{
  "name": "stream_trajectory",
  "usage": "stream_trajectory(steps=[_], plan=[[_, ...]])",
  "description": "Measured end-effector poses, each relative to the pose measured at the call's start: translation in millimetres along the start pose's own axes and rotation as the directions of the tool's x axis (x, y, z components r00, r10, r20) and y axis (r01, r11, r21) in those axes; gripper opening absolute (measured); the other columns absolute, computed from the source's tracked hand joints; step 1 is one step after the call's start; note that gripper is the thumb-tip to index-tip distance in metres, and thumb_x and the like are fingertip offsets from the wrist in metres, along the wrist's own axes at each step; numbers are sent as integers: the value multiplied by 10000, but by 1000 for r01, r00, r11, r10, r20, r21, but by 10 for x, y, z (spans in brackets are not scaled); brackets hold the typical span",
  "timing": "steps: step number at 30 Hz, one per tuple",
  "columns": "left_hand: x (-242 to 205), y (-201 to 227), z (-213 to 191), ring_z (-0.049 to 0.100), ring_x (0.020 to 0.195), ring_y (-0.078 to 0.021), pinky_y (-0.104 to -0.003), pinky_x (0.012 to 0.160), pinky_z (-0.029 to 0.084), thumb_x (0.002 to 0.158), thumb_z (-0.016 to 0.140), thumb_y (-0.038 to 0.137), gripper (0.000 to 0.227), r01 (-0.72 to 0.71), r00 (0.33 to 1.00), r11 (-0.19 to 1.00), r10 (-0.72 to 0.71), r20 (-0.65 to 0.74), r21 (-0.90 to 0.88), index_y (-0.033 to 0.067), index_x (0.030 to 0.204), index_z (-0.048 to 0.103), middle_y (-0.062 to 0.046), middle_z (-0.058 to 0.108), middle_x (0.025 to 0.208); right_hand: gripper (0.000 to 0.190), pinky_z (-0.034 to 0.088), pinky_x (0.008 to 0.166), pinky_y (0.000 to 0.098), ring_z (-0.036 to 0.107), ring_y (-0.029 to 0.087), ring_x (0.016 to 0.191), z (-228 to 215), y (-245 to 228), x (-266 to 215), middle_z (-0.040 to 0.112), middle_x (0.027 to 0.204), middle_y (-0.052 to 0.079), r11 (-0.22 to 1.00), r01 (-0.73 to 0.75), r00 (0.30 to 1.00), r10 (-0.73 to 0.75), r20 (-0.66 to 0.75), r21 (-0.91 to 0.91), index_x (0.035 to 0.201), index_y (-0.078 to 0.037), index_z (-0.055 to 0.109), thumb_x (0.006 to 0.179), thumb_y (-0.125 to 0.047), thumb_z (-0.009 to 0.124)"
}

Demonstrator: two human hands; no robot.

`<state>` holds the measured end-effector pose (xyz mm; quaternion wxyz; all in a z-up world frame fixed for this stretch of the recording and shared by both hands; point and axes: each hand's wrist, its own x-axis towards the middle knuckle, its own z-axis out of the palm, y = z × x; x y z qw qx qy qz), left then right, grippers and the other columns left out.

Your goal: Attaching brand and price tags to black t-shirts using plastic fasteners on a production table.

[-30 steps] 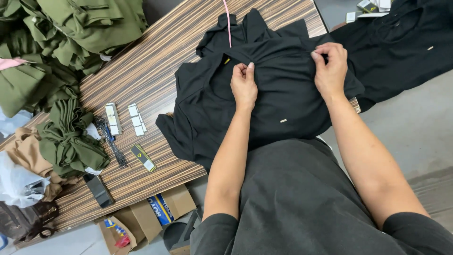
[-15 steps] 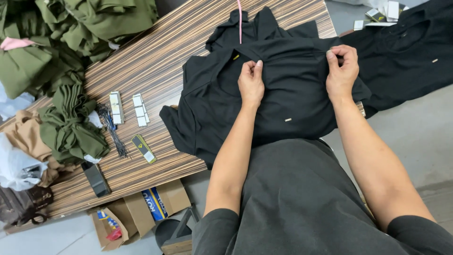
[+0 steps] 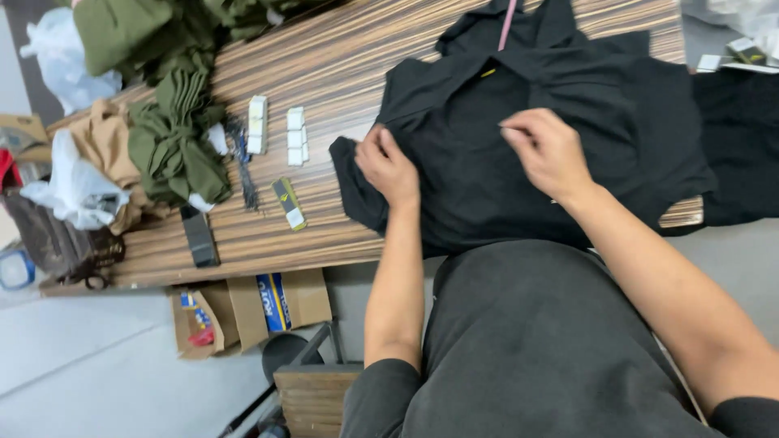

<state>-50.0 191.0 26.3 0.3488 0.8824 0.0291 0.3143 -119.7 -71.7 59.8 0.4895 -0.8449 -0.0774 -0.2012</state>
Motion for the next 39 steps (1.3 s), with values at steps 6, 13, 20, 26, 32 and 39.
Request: stream_trajectory(steps=[6,13,20,26,32,39], plan=[[-267,-528,83,639,1242,-325,-502,995,503,1032,572,411,394,-96,995,932,81,56,348,104,1236,709,-93,694,1292,433,437,767,374,669,220,929,844,-79,652,706,962,54,862,-498,817,504,279,-98,999,-85,660,1079,-503,582],[-193,-463,40,506,1467,-425,-562,1099,487,1119,444,169,436,-165,976,906,93,197,390,293,1536,465,-231,390,1625,196,495,571,228,589,65,642,1264,655,489,617,769,-1,715,-642,764,624,162,276,976,-144,568,1044,-247,721],[-233,-566,169,435,1561,-374,-612,1217,429,1113,533,259,404,-132,977,922,58,206,365,319,1512,525,-91,429,1651,258,620,711,306,705,180,832,1108,604,375,623,886,93,899,-378,921,342,185,220,1029,-95,422,1200,-255,531],[-274,-586,196,459,1557,-341,-597,1220,434,1121,549,229,416,-123,983,929,67,170,349,315,1526,509,-74,447,1647,155,502,642,242,578,108,617,1031,400,446,622,737,31,840,-504,858,460,226,201,1076,-115,487,1199,-199,530],[-273,-607,228,491,1522,-321,-582,1215,423,1113,541,256,357,-92,989,938,47,141,335,274,1468,574,-66,513,1592,152,513,596,237,568,95,613,1052,387,454,576,691,10,822,-534,841,492,227,196,1058,-113,472,1190,-147,539],[-269,-597,224,501,1505,-296,-554,1228,394,1106,523,277,340,-55,991,954,16,134,293,226,1429,618,-45,546,1557,78,563,604,233,660,126,702,1076,432,429,651,822,62,836,-504,861,468,199,217,1106,-90,508,1171,-114,543]])
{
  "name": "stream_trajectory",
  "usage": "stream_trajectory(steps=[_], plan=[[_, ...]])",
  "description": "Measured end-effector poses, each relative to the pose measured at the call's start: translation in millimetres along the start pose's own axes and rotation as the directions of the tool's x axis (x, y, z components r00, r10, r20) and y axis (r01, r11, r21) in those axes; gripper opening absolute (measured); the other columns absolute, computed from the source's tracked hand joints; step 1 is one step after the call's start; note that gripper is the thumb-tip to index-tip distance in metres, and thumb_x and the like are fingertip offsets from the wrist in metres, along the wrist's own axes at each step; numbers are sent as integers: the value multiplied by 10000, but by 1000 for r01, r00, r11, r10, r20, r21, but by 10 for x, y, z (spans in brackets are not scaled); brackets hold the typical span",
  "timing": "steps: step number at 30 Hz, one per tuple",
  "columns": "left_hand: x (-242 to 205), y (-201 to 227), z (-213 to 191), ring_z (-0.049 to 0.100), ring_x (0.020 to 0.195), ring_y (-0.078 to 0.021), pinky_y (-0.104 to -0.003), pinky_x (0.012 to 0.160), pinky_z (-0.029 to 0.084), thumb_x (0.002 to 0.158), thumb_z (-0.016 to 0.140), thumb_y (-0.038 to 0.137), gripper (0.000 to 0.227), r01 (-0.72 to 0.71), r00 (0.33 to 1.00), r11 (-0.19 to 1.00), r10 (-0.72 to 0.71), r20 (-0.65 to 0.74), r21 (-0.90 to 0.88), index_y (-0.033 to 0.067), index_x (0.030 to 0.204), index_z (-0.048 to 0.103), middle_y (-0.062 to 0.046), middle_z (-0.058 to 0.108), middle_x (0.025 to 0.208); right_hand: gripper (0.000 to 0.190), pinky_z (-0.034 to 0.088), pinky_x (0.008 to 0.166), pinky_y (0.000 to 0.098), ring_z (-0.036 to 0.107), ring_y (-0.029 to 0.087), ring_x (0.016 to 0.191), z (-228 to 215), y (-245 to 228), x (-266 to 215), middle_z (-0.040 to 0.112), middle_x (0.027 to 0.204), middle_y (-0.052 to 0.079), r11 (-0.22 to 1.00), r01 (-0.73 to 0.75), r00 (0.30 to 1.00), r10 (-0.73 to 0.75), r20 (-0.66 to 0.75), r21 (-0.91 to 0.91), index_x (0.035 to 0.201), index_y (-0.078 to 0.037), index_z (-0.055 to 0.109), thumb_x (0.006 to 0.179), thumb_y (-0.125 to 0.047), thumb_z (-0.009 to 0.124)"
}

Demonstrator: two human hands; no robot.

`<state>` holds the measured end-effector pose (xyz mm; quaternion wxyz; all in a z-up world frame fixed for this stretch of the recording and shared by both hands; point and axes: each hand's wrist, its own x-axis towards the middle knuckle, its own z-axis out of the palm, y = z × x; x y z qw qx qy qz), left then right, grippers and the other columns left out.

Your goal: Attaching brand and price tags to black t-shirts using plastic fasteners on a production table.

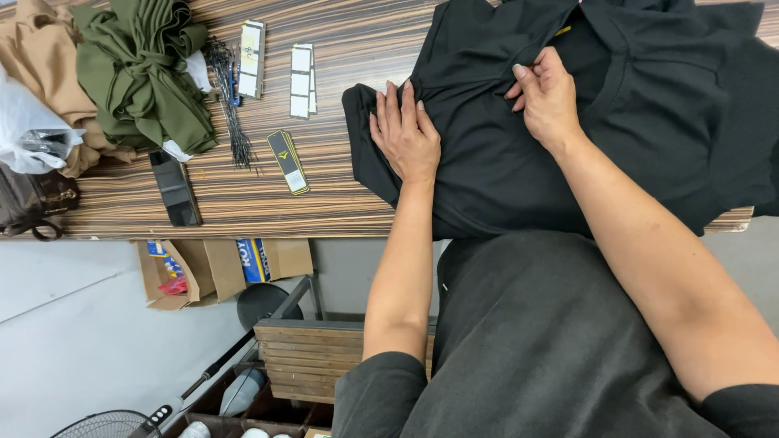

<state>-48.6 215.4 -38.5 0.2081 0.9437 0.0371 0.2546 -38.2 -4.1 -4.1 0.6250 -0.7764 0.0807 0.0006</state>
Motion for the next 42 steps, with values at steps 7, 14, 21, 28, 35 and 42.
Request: stream_trajectory(steps=[7,14,21,28,35,42], plan=[[26,17,-32,522,1468,-312,-555,1214,390,1096,512,294,310,-3,1000,999,2,-17,-46,194,1340,674,-60,601,1487,70,571,627,217,636,109,776,-21,117,64,602,897,46,973,-56,998,53,17,225,1114,-95,499,1148,-108,558],[25,47,-69,560,1419,-301,-544,1190,403,1072,548,247,268,-51,998,998,49,-34,-42,181,1279,703,-53,644,1421,190,524,686,209,611,68,832,-76,-47,74,618,912,-17,889,-199,979,159,128,413,985,-173,529,1086,-291,638],[42,49,-78,582,1382,-300,-544,1174,408,1055,561,202,248,-87,995,996,84,-60,-38,165,1246,714,-44,671,1367,276,511,639,178,625,28,794,47,-433,197,715,966,-76,872,-444,896,431,105,208,1046,-187,694,946,-435,760],[49,52,-72,587,1375,-296,-531,1184,402,1055,564,203,243,-92,994,995,89,-56,-41,166,1244,712,-42,673,1360,244,606,788,156,719,73,1002,-52,-344,145,757,1150,-16,868,-408,911,367,190,281,1150,-133,703,939,-235,772],[40,51,-59,590,1372,-288,-530,1178,411,1041,591,198,244,-76,996,997,75,-48,-27,154,1244,720,-36,676,1362,285,613,858,187,701,84,1024,-112,-274,123,739,1180,-1,868,-360,924,282,258,341,1221,-112,698,948,-162,762],[43,54,-71,612,1338,-277,-524,1173,405,1040,591,196,241,-80,996,997,79,-52,-22,142,1230,728,-28,693,1327,166,642,875,225,687,65,945,-104,-200,133,711,981,-62,855,-379,920,308,242,353,1159,-144,735,996,-180,734]])
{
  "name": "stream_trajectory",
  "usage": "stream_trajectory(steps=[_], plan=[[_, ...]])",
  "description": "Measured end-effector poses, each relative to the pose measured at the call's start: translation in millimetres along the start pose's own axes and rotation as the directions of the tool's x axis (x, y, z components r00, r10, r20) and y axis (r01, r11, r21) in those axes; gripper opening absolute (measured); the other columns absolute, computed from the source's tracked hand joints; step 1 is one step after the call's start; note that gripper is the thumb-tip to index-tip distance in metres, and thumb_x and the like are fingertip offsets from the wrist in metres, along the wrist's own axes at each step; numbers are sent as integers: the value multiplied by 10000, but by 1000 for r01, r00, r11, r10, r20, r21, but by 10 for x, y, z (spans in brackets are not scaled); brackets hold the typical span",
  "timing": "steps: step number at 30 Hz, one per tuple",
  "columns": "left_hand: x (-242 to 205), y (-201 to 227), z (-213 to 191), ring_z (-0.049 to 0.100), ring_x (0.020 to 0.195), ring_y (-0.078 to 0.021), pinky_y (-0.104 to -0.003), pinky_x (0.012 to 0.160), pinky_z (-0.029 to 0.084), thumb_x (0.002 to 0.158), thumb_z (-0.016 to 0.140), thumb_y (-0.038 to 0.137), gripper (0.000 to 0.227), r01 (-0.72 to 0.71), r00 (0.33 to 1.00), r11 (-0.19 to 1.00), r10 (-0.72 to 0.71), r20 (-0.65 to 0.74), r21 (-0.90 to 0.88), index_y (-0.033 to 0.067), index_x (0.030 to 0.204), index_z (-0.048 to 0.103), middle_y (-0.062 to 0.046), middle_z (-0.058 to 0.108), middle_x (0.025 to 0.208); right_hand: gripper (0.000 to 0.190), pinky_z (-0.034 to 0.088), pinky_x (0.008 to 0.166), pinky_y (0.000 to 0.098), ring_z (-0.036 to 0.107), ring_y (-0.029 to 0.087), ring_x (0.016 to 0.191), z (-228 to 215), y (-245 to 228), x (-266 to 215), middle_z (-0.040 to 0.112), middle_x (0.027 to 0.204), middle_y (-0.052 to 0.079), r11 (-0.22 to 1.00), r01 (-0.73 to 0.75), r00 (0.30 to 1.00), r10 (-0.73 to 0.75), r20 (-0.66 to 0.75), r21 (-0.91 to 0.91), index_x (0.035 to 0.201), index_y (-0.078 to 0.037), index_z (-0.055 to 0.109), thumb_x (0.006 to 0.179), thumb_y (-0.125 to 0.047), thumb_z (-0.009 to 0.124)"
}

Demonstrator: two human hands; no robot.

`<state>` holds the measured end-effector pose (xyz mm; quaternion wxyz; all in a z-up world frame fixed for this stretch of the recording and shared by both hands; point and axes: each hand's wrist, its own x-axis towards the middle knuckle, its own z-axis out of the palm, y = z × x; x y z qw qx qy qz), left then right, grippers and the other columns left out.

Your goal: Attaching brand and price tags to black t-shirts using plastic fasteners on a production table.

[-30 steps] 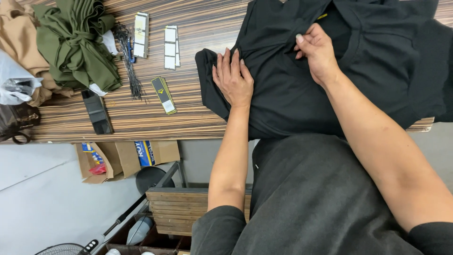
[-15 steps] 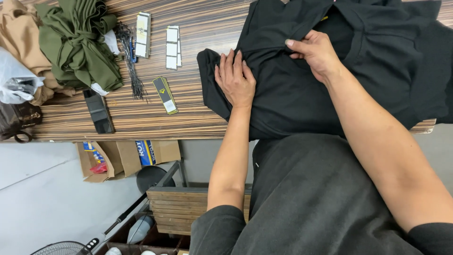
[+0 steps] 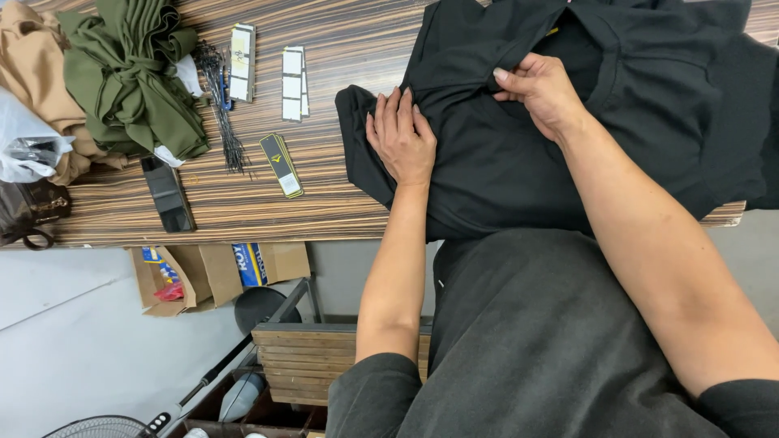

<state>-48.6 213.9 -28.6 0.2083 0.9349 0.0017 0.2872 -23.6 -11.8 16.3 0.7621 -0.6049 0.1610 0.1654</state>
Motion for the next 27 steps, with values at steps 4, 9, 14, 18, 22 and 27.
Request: stream_trajectory(steps=[4,9,14,18,22,27], plan=[[-2,-8,-16,608,1367,-273,-506,1194,399,1063,535,253,301,42,999,999,-43,-5,-33,130,1296,681,-43,679,1371,163,629,860,241,701,86,959,-15,29,4,748,1113,-18,1000,16,1000,-17,19,14,1128,-124,721,1038,-250,671],[68,-125,-109,671,1227,-300,-383,1080,546,1092,485,245,345,345,908,817,-416,-58,-463,52,1342,622,-126,670,1316,148,668,812,283,693,105,878,-52,175,89,696,976,-3,988,112,993,-108,-45,104,1046,-138,664,1078,-282,657],[75,-702,82,678,1177,-319,-402,1026,578,1047,543,58,225,463,633,66,-722,277,-884,-54,1212,647,-236,699,1224,220,685,763,263,666,77,824,8,165,79,632,886,-8,990,142,983,-143,-111,-20,960,-151,604,1129,-289,628],[106,-627,-362,705,1155,-302,-387,924,635,996,646,52,205,455,663,147,-715,224,-878,-19,1186,676,-206,715,1210,308,654,771,265,715,148,986,-9,110,-62,712,1117,106,946,180,962,-226,-151,-269,1339,-51,547,1118,-261,591],[-281,-825,-716,689,1035,-226,-342,975,537,947,677,160,224,579,675,571,-736,-50,-582,45,1136,715,-100,739,1092,221,525,1031,355,667,272,1178,-265,-152,-965,692,1260,212,701,511,810,-587,5,-497,1352,60,603,1135,23,616],[-559,-871,-1017,617,906,-253,-398,833,515,990,636,386,411,509,861,841,-493,128,-184,47,1215,687,-85,682,1034,202,311,1196,559,481,488,1421,-996,57,-1890,521,1491,357,506,386,599,-773,-208,-771,1376,128,570,1199,38,537]])
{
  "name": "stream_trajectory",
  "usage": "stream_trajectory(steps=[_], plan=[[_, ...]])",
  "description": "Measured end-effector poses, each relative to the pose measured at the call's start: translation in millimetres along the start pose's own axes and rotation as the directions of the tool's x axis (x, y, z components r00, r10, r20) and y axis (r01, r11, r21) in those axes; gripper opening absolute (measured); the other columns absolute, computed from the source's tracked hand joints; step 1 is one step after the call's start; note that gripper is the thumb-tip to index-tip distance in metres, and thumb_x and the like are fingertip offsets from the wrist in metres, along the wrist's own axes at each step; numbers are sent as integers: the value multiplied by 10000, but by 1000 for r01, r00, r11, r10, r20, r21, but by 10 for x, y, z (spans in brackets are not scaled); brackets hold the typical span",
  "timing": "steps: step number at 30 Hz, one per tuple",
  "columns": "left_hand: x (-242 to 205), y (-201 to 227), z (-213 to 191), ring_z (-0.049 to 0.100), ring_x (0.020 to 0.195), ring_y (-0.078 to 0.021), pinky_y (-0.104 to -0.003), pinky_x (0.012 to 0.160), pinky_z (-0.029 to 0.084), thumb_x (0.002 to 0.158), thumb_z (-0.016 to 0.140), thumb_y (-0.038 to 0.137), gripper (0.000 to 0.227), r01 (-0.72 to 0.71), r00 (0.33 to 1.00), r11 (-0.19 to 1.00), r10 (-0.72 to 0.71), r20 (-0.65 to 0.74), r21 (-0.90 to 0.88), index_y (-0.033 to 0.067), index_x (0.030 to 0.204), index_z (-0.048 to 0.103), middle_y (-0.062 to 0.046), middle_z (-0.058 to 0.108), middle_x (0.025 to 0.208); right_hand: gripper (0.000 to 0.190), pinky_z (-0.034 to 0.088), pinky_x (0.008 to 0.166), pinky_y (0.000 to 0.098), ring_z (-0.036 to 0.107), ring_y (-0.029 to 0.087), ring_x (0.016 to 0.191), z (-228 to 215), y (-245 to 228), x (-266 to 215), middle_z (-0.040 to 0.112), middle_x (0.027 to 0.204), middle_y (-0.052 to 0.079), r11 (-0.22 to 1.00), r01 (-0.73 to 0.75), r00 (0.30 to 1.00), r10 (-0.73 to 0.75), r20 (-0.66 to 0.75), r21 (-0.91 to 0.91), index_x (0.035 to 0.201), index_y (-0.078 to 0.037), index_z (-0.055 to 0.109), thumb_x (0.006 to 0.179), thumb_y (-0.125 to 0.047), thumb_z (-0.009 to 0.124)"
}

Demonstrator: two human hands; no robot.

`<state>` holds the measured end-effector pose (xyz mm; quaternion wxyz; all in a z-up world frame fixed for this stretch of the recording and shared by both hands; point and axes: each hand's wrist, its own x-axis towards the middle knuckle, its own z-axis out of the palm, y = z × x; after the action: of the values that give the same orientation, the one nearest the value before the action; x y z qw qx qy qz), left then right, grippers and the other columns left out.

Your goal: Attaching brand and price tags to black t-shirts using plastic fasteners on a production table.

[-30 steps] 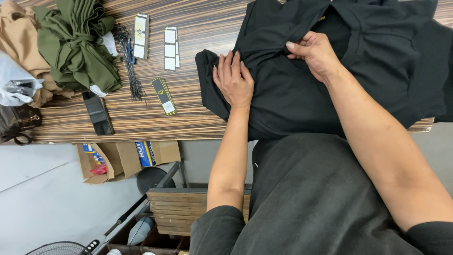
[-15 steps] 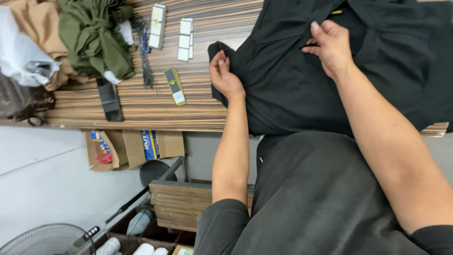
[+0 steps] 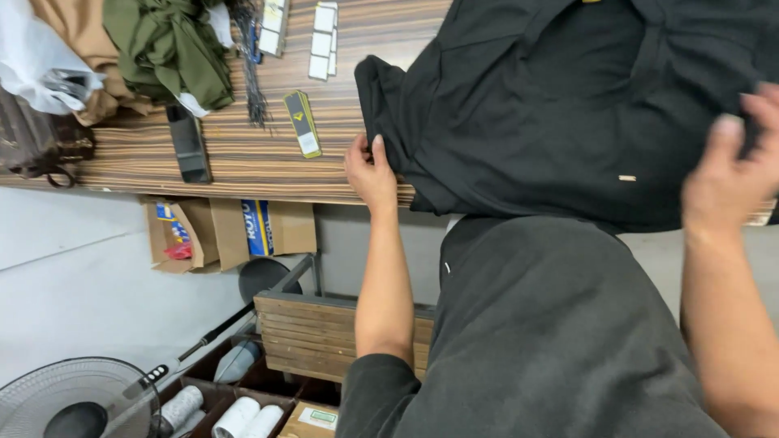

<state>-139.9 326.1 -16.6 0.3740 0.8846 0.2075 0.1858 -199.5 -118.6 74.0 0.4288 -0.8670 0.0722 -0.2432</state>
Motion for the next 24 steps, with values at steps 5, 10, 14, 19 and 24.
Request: stream_trajectory(steps=[5,10,14,19,24], plan=[[16,-66,165,638,904,-304,-419,845,482,1021,579,328,287,1,987,1000,4,-162,29,71,1032,708,-90,698,948,441,478,948,488,654,473,1175,-480,1664,-706,705,1305,327,809,-370,929,320,-185,-457,1380,113,634,1228,-300,610],[-33,-108,233,623,952,-366,-424,903,472,1031,561,244,242,-32,965,999,26,-261,-17,16,1051,638,-171,670,997,174,477,1010,524,645,464,1145,-606,1545,-674,689,1235,338,966,-35,984,-12,-181,-255,1249,180,683,1150,42,647],[-45,12,218,619,907,-404,-454,846,467,1050,527,258,247,-52,955,998,59,-291,34,24,1030,604,-193,652,979,373,499,964,394,636,263,1139,-672,1927,-712,660,1296,168,810,-586,790,565,-237,-22,1266,-10,619,1078,-332,621],[-55,93,195,620,854,-387,-465,744,459,1068,459,347,304,3,974,998,12,-228,65,63,1047,565,-165,647,984,250,637,777,255,739,76,880,-932,1884,-727,731,926,-23,319,-785,409,911,58,531,899,-149,686,1024,-324,814],[-57,86,199,586,876,-374,-476,751,429,1049,450,311,242,110,965,993,-94,-243,50,85,1029,534,-148,635,1011,237,660,844,435,800,220,1066,-1167,1651,-565,800,1110,21,230,-451,370,928,-54,862,946,-242,584,989,-202,813]])
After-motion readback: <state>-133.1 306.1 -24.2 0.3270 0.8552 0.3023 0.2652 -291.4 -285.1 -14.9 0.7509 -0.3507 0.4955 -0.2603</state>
